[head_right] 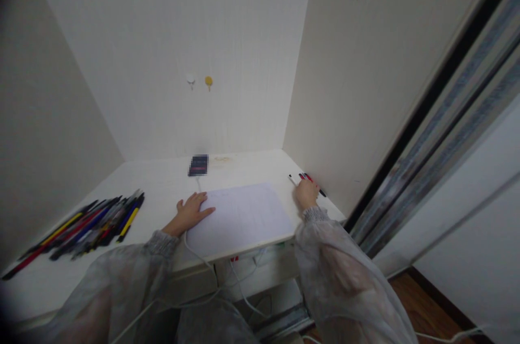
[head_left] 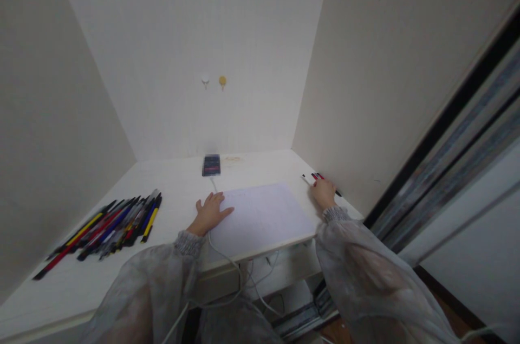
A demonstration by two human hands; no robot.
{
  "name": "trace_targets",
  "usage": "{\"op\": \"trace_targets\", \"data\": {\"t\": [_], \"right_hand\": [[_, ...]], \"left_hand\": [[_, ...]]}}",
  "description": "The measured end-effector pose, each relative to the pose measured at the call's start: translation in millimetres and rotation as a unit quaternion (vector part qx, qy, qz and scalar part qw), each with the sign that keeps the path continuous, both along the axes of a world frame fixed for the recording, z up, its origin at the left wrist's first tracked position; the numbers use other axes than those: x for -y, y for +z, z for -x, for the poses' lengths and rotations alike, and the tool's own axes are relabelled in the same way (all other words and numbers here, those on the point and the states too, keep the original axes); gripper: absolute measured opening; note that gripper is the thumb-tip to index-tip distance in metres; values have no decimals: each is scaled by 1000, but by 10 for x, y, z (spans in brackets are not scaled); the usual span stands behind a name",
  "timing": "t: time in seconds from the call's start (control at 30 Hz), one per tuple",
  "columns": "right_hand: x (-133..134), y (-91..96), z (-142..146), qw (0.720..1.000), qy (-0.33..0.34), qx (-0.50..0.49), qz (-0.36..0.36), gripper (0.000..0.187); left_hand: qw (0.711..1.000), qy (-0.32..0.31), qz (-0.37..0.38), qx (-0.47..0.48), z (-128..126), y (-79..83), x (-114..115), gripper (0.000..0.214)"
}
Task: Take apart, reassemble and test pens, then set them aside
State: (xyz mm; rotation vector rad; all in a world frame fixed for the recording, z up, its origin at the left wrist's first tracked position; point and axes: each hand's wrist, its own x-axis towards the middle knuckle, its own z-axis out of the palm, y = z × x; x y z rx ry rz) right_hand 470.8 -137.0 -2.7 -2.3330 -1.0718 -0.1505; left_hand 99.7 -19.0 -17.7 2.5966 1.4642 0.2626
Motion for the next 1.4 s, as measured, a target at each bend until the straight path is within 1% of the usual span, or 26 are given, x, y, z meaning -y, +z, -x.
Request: {"op": "trace_targets", "data": {"t": [0.07,0.13,0.4,0.63,1.0,1.1,1.17,1.27,1.37,1.4], "right_hand": [[-10,-27,-38,999,-38,21,12,13],[-19,-42,-80,997,-62,45,32,15],[-12,-71,-178,983,-106,122,89,30],[-8,-72,-156,976,-120,138,118,32],[24,-46,-148,969,-133,180,107,30],[21,30,-59,972,-113,187,83,31],[-6,126,40,977,-86,188,53,32],[-100,331,241,982,-35,183,-7,30],[-239,557,512,982,7,183,-43,29],[-287,623,624,981,35,170,-86,28]], "left_hand": [[1000,-3,1,1,1,-1,-5,54],[1000,-5,-1,4,3,-4,-9,54],[1000,-1,0,7,0,-20,-17,55],[1000,-7,-8,15,12,-43,-24,58],[1000,-8,-6,30,15,-51,-29,56],[999,-6,-3,39,14,-68,-45,56],[999,-4,-2,48,16,-79,-52,56],[998,-3,0,68,25,-87,-48,55],[996,3,-2,91,38,-75,-23,52],[995,6,-2,100,42,-65,-12,51]]}}
